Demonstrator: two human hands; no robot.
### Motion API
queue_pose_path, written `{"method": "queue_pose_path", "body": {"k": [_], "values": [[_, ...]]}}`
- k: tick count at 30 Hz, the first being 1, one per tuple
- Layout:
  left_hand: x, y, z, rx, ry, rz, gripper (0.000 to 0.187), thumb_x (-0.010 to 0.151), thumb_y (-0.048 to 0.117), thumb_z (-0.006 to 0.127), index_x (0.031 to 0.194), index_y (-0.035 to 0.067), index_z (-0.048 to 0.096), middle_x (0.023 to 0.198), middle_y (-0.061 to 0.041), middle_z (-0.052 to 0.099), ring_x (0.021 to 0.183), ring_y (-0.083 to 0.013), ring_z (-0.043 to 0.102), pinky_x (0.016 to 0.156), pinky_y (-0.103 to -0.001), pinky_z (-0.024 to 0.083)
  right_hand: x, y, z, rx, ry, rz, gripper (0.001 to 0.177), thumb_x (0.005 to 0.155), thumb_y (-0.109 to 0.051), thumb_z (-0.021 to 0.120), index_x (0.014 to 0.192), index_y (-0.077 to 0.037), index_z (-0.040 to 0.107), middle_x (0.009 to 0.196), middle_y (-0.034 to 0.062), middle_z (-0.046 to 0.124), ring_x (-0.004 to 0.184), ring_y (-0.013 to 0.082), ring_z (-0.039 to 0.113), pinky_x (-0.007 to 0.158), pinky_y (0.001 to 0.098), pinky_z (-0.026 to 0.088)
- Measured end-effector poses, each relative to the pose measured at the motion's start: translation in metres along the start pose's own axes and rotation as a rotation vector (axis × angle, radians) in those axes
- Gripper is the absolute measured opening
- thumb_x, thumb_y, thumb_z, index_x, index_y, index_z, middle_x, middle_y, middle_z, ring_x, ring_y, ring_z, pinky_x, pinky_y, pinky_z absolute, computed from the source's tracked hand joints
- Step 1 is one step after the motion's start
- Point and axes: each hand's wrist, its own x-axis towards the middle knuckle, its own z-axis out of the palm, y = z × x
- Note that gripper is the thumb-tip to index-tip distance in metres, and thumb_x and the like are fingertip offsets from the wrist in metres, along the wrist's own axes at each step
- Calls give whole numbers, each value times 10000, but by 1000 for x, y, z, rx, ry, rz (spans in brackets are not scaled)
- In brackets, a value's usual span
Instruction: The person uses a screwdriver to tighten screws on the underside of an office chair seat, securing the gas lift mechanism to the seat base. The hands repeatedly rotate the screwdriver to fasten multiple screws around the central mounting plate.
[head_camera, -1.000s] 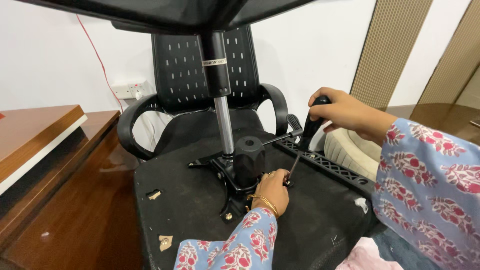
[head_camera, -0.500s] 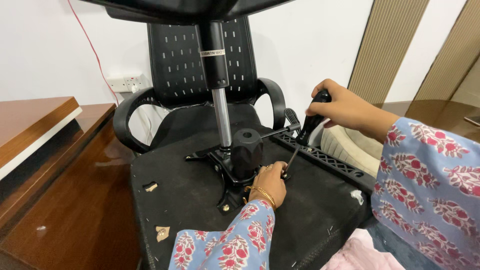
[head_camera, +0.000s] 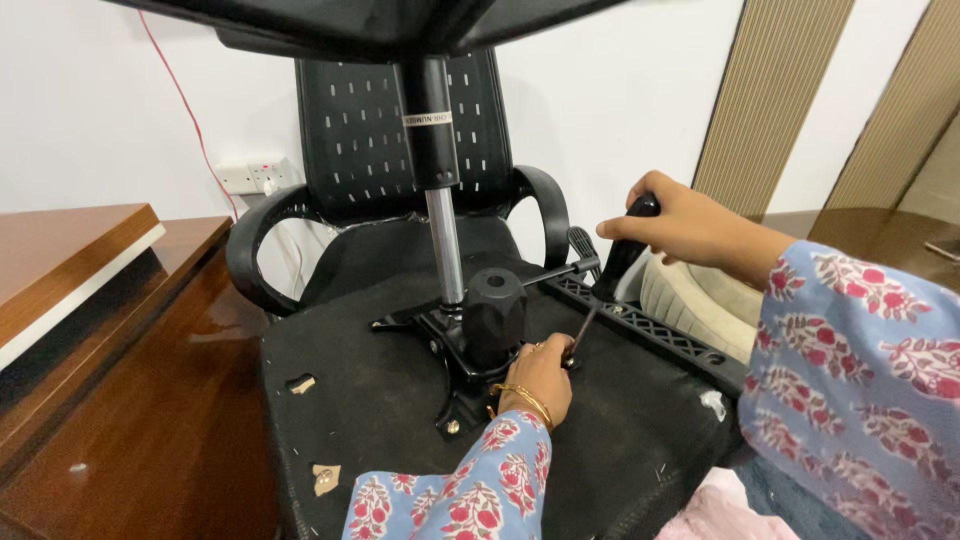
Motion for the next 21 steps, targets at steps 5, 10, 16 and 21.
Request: {"method": "queue_pose_path", "body": {"k": [5, 10, 16, 21], "values": [[-4, -1, -1, 2, -3, 5, 332, 921, 63, 601, 1242, 145, 581, 1230, -83, 680, 1216, -318, 559, 1025, -436, 445, -16, -13, -3, 24, -11, -15, 585, 823, -317, 819, 1245, -69, 498, 936, 152, 682, 715, 230, 654, 646, 353, 552], [0, 1, -2, -49, -12, -54, 341, 911, 64, 607, 1240, 153, 592, 1204, -76, 694, 1219, -301, 567, 1027, -431, 445, -15, -17, -2, 168, -79, -49, 580, 762, -245, 777, 1250, -75, 514, 959, 129, 704, 800, 171, 706, 688, 341, 606], [2, -2, 2, -28, 10, -2, 350, 899, 47, 606, 1237, 140, 611, 1194, -93, 700, 1189, -324, 584, 1017, -440, 451, -7, -22, -7, -165, -52, 113, 581, 919, -433, 708, 1284, -27, 511, 1013, 193, 650, 823, 298, 695, 720, 426, 604], [1, -5, 5, -63, 15, -28, 335, 899, 57, 609, 1223, 143, 619, 1184, -89, 707, 1198, -313, 587, 1019, -426, 458, -9, -9, 3, 178, -38, -90, 572, 767, -341, 716, 1220, -46, 532, 988, 133, 696, 818, 206, 691, 702, 346, 595]]}}
